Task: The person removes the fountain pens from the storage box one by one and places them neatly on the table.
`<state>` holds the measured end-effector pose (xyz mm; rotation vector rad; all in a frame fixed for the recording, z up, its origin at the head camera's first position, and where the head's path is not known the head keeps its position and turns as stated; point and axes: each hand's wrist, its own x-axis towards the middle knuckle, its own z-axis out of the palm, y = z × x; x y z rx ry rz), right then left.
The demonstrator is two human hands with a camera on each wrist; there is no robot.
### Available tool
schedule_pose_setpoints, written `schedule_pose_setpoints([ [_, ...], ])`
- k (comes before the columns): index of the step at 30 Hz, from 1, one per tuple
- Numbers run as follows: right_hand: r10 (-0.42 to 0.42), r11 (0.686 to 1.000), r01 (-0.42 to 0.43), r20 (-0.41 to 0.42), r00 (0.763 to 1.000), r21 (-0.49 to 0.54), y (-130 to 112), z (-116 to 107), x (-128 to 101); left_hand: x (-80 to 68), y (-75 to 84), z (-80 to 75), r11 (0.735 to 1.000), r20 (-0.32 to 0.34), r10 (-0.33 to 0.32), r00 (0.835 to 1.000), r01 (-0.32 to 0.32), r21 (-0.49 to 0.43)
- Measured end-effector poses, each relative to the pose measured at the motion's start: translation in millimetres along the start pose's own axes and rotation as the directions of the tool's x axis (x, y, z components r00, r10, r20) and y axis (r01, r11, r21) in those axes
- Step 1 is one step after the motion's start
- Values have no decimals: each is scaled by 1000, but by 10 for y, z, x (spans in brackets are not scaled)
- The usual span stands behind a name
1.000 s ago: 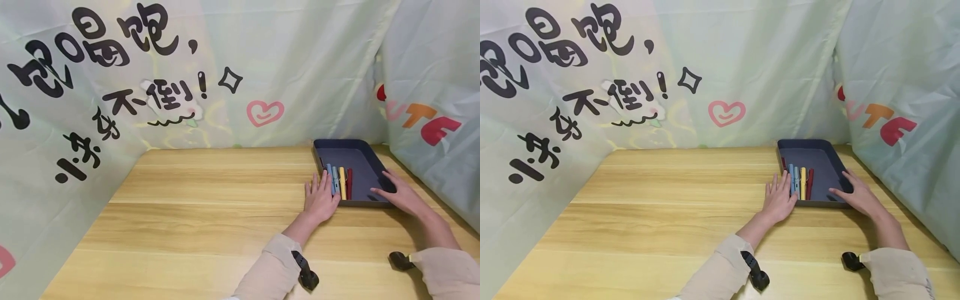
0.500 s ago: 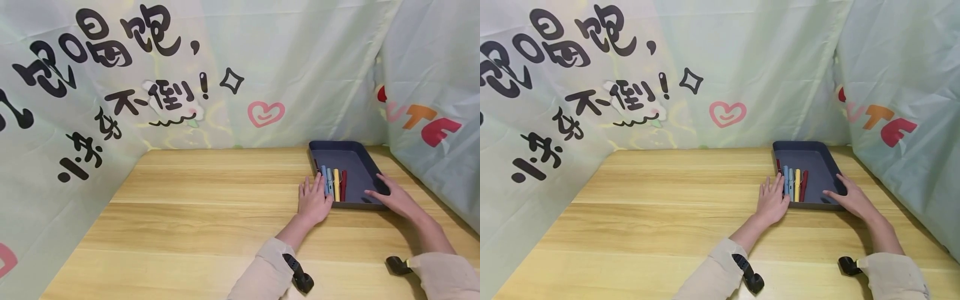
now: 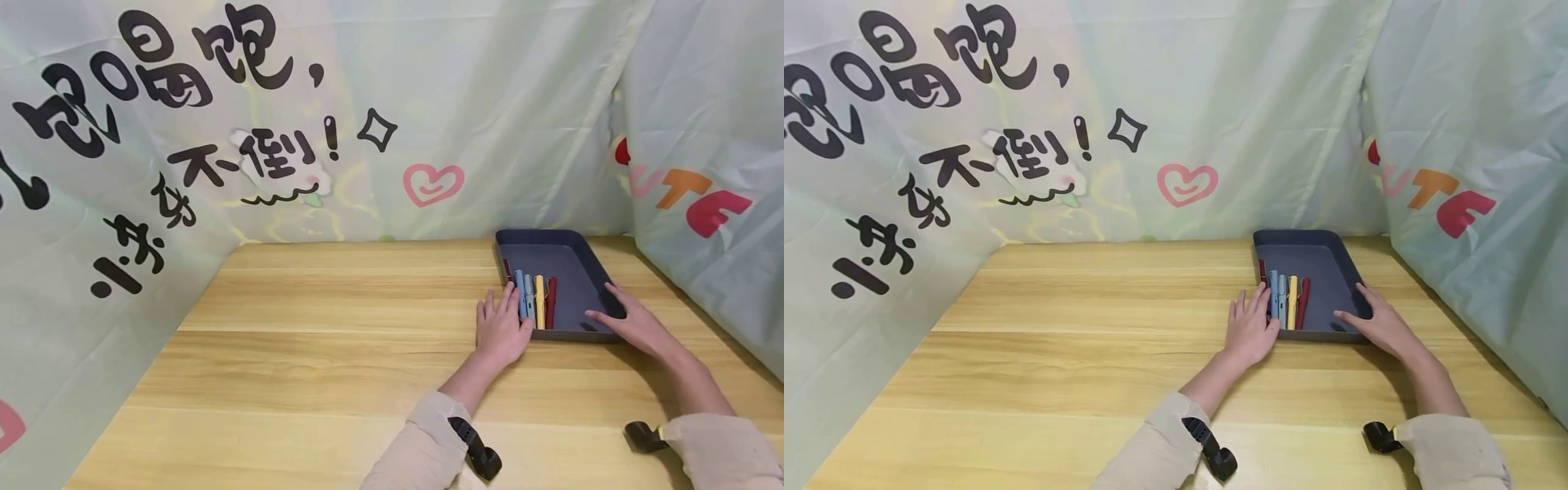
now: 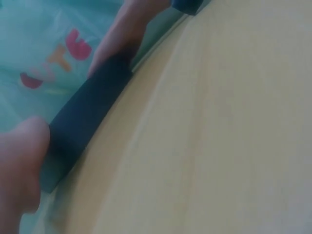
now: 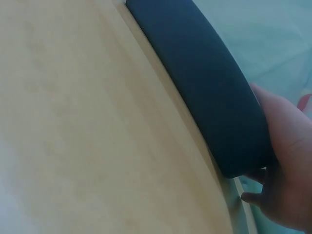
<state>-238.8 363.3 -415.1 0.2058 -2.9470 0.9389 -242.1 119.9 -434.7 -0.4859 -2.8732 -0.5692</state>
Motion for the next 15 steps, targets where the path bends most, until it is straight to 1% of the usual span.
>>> schedule_pose_setpoints([
  [3,-7,1000,7,-11,1000,4,-26,29,-7,-3,-13,-37,1000,-9,-5,1000,5,24],
  [7,-9,1000,9,-20,1000,-3,-75,56,-9,14,-23,-73,998,-46,-17,999,20,59],
  [11,-1,1000,1,-6,1000,-21,-127,89,-14,39,-30,-104,992,-91,-41,995,52,116],
  [15,0,1000,0,2,1000,-29,-188,126,-17,65,-53,-117,987,-123,-56,991,73,141],
])
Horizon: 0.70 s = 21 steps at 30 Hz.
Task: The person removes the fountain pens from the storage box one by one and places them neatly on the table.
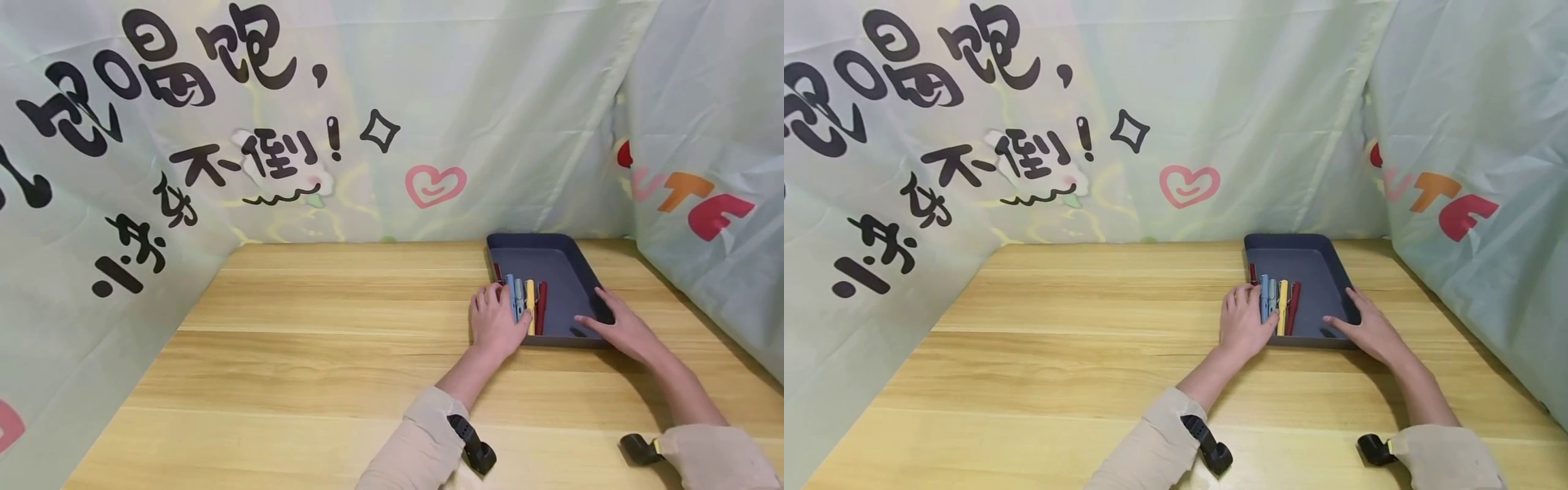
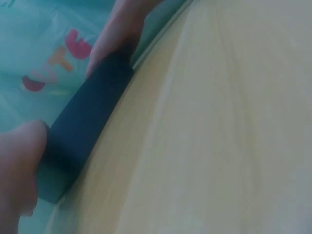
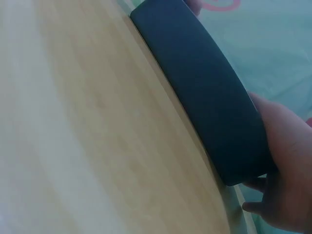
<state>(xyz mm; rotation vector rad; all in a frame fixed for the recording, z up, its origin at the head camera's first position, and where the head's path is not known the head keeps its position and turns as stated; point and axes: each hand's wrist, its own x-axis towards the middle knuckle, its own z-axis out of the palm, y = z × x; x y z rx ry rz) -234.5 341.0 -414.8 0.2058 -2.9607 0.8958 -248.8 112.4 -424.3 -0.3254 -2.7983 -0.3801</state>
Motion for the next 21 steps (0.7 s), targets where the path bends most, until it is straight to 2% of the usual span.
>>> schedule_pose_setpoints([
  [3,3,1000,-3,3,1000,5,-44,29,1,7,-32,8,1000,26,-16,1000,16,-1],
  [8,21,1000,-21,7,1000,7,-111,68,-5,6,-91,16,998,112,-32,993,37,-48],
  [13,34,999,-34,6,999,-1,-168,109,0,16,-140,1,994,139,-24,990,39,-103],
  [21,38,999,-38,11,999,5,-251,163,-14,12,-241,-47,998,191,-5,982,17,-61],
])
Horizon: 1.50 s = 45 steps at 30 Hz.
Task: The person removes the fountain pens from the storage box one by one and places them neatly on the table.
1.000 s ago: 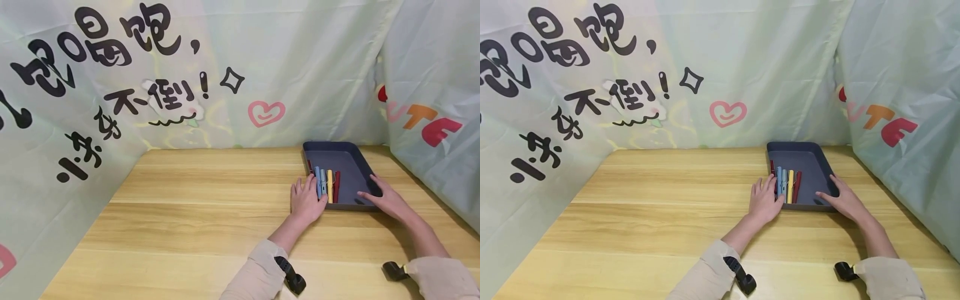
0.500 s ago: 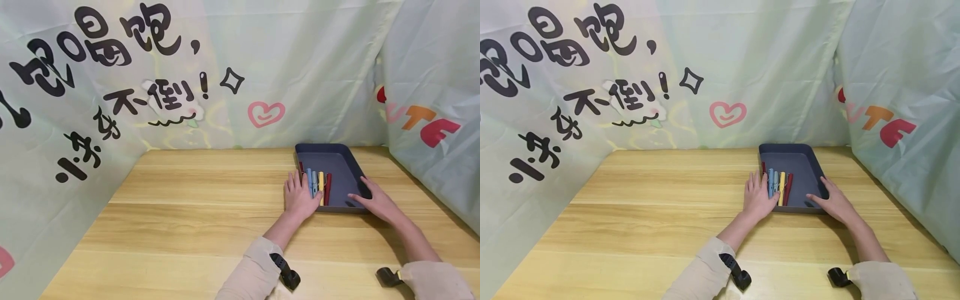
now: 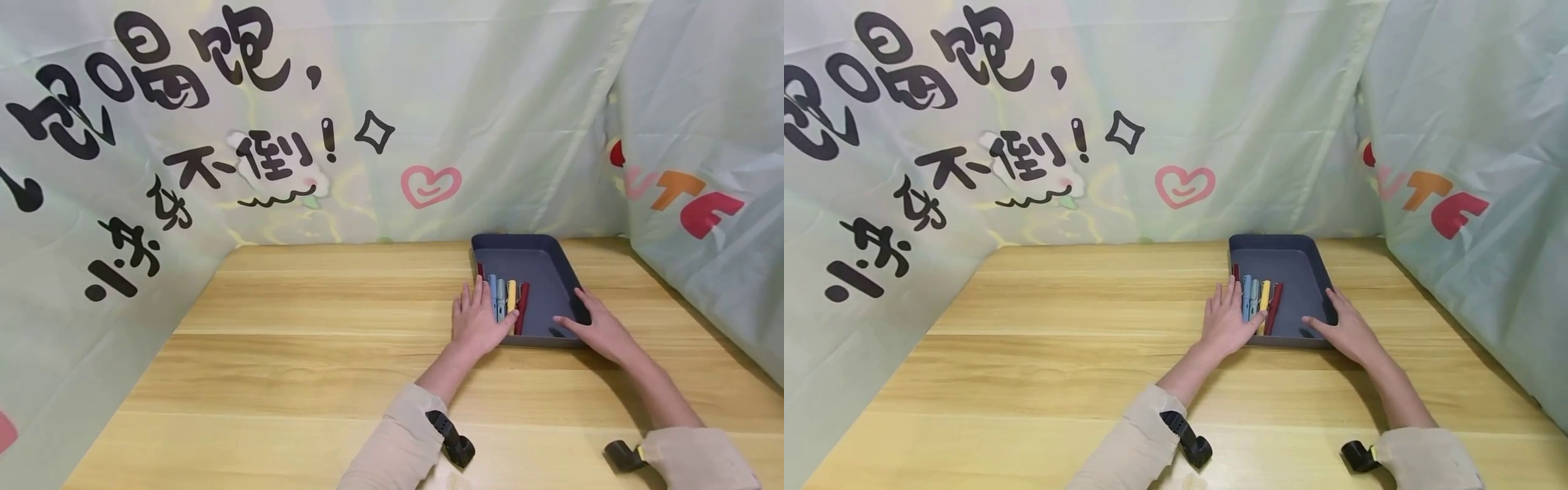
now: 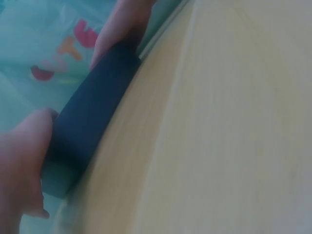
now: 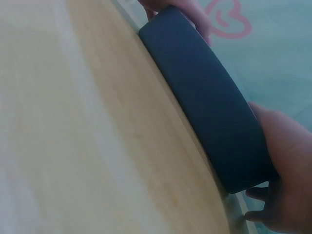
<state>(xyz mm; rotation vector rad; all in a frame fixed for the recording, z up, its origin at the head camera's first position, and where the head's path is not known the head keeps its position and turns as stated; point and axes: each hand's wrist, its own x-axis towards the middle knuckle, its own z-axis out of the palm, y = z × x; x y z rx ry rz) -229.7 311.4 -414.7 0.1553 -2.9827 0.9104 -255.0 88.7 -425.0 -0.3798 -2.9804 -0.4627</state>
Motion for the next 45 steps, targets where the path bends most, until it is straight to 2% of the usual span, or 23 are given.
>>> schedule_pose_setpoints([
  [7,-1,1000,1,5,1000,1,-88,47,-2,-59,-75,-79,1000,24,-7,1000,6,24],
  [26,-79,996,77,39,996,49,-322,198,-3,-232,-383,-192,999,54,-28,998,26,31],
  [45,-144,988,141,48,988,55,-536,342,-15,-389,-692,-309,998,42,-5,999,8,-69],
])
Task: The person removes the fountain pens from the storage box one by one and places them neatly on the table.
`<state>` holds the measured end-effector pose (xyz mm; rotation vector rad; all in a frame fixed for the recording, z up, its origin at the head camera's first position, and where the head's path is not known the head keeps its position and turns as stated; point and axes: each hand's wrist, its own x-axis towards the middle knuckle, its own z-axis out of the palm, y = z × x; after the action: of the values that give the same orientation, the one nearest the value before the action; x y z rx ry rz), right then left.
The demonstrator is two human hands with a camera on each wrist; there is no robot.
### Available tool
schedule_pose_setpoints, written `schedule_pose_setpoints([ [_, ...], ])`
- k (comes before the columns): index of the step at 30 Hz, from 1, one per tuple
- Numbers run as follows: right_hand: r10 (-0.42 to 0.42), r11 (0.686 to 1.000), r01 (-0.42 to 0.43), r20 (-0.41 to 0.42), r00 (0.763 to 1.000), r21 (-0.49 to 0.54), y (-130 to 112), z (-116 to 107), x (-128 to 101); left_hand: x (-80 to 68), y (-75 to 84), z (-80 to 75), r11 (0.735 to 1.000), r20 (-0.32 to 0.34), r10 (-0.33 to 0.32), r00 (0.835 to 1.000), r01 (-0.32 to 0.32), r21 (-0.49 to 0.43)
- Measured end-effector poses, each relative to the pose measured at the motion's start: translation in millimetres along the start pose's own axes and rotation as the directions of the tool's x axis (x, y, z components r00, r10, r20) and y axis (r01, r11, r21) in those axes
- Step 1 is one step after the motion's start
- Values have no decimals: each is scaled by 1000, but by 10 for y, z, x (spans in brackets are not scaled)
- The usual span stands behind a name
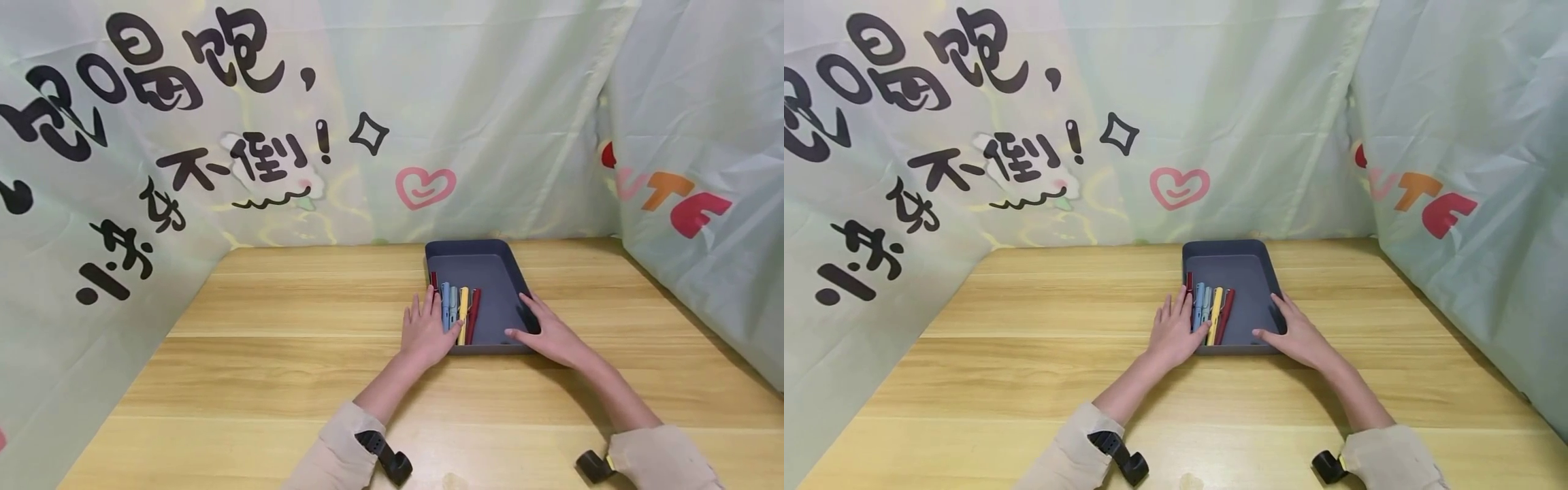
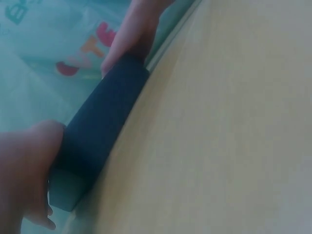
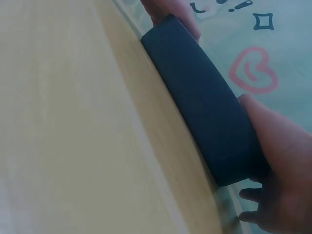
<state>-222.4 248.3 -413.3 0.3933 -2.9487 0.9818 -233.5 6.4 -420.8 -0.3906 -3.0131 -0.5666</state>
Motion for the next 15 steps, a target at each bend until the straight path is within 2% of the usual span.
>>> schedule_pose_setpoints([
  [7,-24,1000,24,-2,1000,6,-74,62,14,-43,-100,-52,1000,8,-5,1000,5,-3],
  [15,21,1000,-21,6,1000,20,-156,145,19,-87,-190,-98,1000,17,-8,1000,8,-3],
])
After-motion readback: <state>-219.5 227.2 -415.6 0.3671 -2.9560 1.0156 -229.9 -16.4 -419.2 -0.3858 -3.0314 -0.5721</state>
